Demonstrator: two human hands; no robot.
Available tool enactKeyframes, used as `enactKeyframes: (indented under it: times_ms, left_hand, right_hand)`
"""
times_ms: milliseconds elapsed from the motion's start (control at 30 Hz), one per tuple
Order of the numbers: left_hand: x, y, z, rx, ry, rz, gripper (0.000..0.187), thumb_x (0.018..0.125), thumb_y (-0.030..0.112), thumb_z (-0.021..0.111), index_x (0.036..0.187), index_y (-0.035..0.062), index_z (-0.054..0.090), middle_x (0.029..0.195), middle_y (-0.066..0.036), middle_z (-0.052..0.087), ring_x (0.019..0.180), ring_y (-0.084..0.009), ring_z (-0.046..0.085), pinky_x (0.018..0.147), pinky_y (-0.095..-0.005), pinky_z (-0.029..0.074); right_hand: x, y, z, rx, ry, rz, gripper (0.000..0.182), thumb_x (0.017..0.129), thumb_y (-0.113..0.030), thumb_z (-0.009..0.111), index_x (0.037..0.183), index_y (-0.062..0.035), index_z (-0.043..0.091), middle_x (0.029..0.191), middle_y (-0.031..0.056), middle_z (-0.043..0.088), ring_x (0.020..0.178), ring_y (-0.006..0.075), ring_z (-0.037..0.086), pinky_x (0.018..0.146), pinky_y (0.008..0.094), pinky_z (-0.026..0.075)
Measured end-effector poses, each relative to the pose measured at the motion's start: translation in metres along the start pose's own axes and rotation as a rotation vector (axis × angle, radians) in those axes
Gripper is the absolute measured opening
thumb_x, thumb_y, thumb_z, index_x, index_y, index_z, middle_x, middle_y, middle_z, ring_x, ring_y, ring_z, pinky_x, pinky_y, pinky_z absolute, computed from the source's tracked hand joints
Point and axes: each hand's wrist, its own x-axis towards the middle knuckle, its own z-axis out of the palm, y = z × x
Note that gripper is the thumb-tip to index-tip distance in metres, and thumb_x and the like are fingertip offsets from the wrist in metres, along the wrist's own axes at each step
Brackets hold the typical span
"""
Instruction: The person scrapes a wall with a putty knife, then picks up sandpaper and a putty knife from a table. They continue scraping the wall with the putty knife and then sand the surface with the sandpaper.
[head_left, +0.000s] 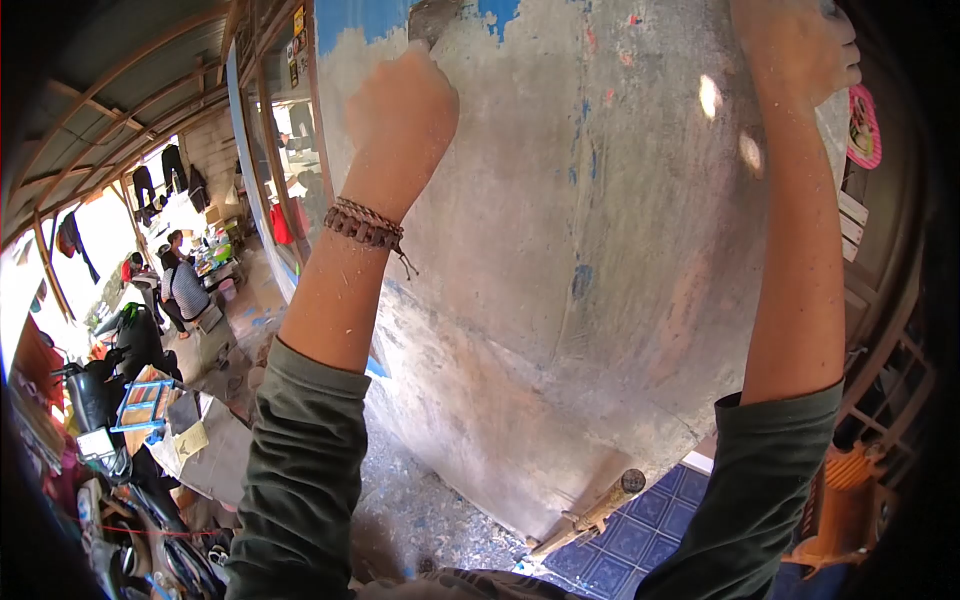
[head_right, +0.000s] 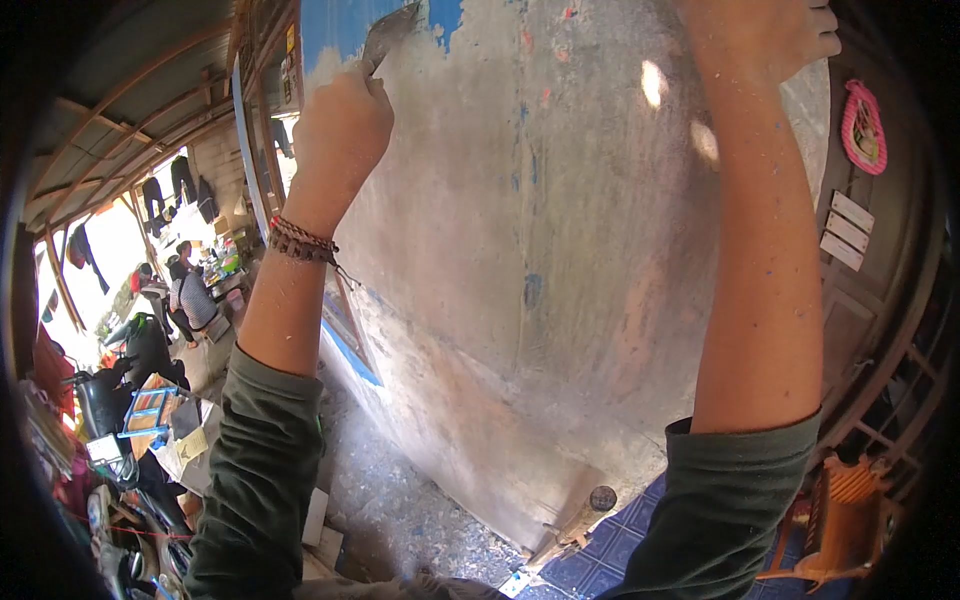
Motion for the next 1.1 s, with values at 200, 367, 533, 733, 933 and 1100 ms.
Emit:
enactKeyframes:
  times_ms: [200,367,533,733,933,1100]
  left_hand:
    - [0.009,-0.001,-0.002,0.005,0.048,0.034,0.033,0.091,0.025,0.046,0.110,0.0065,0.066,0.090,-0.025,0.067,0.085,-0.0425,0.066,0.078,-0.0498,0.053]
    - [0.003,-0.001,-0.007,0.046,-0.015,0.054,0.025,0.087,0.015,0.046,0.099,0.0034,0.064,0.092,-0.021,0.068,0.088,-0.0399,0.067,0.077,-0.0476,0.053]
    - [-0.004,0.000,-0.007,0.039,-0.032,0.040,0.025,0.087,0.014,0.045,0.099,0.0031,0.064,0.093,-0.022,0.068,0.088,-0.0398,0.067,0.077,-0.0475,0.053]
    - [0.002,0.001,-0.004,0.017,-0.036,0.035,0.025,0.087,0.014,0.046,0.100,0.0025,0.063,0.093,-0.022,0.068,0.089,-0.0392,0.067,0.077,-0.0465,0.053]
    - [0.009,0.003,-0.005,-0.001,-0.027,0.034,0.025,0.087,0.014,0.046,0.100,0.0027,0.063,0.094,-0.023,0.067,0.090,-0.0395,0.067,0.078,-0.0468,0.053]
    - [-0.018,0.003,0.001,-0.041,-0.069,0.019,0.025,0.092,0.019,0.045,0.106,0.0042,0.060,0.089,-0.023,0.068,0.083,-0.0410,0.067,0.073,-0.0495,0.053]
  right_hand:
    - [0.002,0.000,-0.005,0.061,-0.036,0.005,0.046,0.081,-0.039,0.062,0.118,-0.0114,0.061,0.121,0.0209,0.052,0.109,0.0366,0.050,0.094,0.0482,0.037]
    - [0.002,0.001,-0.006,0.087,-0.050,0.008,0.046,0.081,-0.038,0.062,0.118,-0.0108,0.061,0.122,0.0216,0.052,0.110,0.0370,0.050,0.095,0.0484,0.037]
    - [0.001,-0.002,-0.008,0.083,-0.039,0.024,0.047,0.079,-0.035,0.062,0.119,-0.0110,0.061,0.122,0.0219,0.052,0.110,0.0371,0.050,0.095,0.0480,0.036]
    - [0.001,0.000,-0.009,0.107,-0.076,0.012,0.046,0.080,-0.034,0.061,0.120,-0.0111,0.061,0.123,0.0228,0.052,0.111,0.0376,0.050,0.096,0.0478,0.036]
    - [0.002,0.000,-0.005,0.090,-0.035,-0.008,0.044,0.080,-0.033,0.060,0.119,-0.0115,0.062,0.123,0.0231,0.051,0.110,0.0378,0.049,0.096,0.0479,0.036]
    - [0.002,0.000,-0.008,0.140,-0.085,0.010,0.047,0.079,-0.032,0.061,0.122,-0.0130,0.060,0.125,0.0221,0.049,0.113,0.0372,0.047,0.097,0.0476,0.034]
